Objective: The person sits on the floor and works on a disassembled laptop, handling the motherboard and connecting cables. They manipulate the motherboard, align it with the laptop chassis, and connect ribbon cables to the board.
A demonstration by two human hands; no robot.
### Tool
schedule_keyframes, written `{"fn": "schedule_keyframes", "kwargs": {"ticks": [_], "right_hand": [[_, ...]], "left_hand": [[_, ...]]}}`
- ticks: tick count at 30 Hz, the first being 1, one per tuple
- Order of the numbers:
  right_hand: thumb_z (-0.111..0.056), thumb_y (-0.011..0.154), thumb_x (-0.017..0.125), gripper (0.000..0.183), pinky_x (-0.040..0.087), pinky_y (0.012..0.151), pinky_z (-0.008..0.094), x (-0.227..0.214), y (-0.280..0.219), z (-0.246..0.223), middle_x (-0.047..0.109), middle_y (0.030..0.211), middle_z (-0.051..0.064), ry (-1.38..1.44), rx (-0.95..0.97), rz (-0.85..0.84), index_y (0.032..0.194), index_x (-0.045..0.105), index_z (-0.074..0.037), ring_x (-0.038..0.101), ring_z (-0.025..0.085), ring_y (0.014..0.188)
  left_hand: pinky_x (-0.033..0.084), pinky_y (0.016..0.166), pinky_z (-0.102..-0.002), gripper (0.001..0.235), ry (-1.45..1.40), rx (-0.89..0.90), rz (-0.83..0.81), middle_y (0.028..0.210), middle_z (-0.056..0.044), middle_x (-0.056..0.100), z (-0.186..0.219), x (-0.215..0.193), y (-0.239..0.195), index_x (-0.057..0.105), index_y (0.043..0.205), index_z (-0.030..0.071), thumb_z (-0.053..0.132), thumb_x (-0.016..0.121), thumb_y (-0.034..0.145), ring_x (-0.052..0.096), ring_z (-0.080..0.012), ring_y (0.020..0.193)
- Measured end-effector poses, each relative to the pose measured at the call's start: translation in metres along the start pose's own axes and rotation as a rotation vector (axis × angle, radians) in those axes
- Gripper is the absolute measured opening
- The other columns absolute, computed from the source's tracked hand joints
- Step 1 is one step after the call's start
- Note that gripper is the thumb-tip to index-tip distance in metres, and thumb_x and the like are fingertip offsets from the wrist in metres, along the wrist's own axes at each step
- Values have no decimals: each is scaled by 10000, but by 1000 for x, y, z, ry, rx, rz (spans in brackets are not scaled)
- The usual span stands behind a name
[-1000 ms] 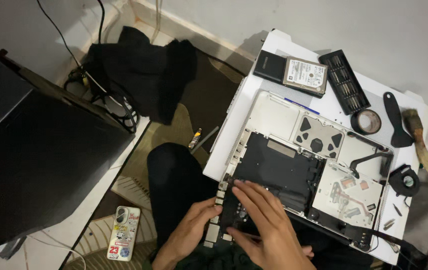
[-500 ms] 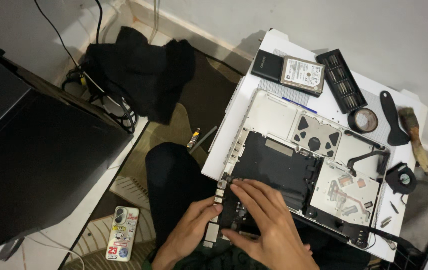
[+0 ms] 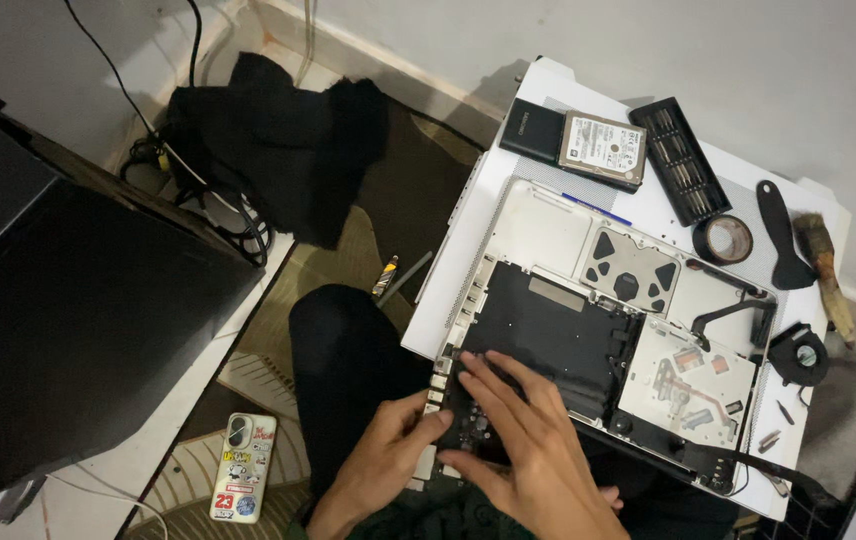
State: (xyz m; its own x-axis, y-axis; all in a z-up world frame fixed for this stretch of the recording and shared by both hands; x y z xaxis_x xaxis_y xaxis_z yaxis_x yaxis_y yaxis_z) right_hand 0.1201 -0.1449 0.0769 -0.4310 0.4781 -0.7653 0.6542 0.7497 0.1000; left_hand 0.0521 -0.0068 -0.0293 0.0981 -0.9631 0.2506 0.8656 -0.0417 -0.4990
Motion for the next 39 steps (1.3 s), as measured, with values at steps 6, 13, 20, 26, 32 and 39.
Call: {"fn": "schedule_keyframes", "kwargs": {"ticks": [6,13,20,26,32,39], "right_hand": [[-320,940,825,669,491,1161,571,-10,-15,4,588,1611,110,-8,31,136,1523,596,-89,545,375,1489],[-699,877,838,981,384,1213,593,19,-37,-4,557,1651,52,-151,-77,-30,1600,519,-119,452,312,1564],[-301,988,735,580,448,1191,513,27,-42,-14,626,1596,52,-306,-67,137,1513,603,-92,527,327,1531],[-150,987,729,544,500,1212,551,38,-45,-17,631,1573,92,-276,-37,164,1511,612,-64,544,339,1513],[0,1069,327,480,516,1198,524,16,-38,-31,626,1554,202,-322,-297,118,1421,654,2,596,415,1461],[-211,934,840,747,553,1169,474,-27,-5,-29,603,1595,208,-421,-363,-73,1562,512,26,644,329,1447]], "left_hand": [[468,599,-274,243,30,22,43,801,46,676,-7,-2,3,824,1041,68,241,657,1077,571,-44,697],[419,673,-287,228,25,35,64,831,59,625,-2,-2,4,827,1050,67,225,663,1063,510,-54,781],[451,795,-320,283,232,120,99,866,68,743,8,0,-1,852,1018,142,278,605,1041,594,-98,796],[414,718,-288,341,61,75,63,825,55,668,19,2,-6,882,1126,51,264,636,1026,513,-63,773],[556,958,-298,432,-270,144,0,1242,-117,828,1,1,-1,815,1241,-34,226,550,1020,729,-163,1106],[565,754,-346,456,-326,23,37,899,-68,762,14,-1,7,762,1024,29,398,511,1118,709,-155,840]]}}
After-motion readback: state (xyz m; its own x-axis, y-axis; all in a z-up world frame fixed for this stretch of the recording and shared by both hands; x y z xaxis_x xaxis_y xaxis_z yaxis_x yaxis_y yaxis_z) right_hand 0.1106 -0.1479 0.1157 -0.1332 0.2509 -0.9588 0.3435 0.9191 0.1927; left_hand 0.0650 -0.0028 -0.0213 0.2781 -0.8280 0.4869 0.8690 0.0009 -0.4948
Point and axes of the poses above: each hand's wrist, its own y-axis towards the middle knuckle, its own x-axis out of the palm, z = x × y, the point moved 6 cm from there along y, towards the middle knuckle
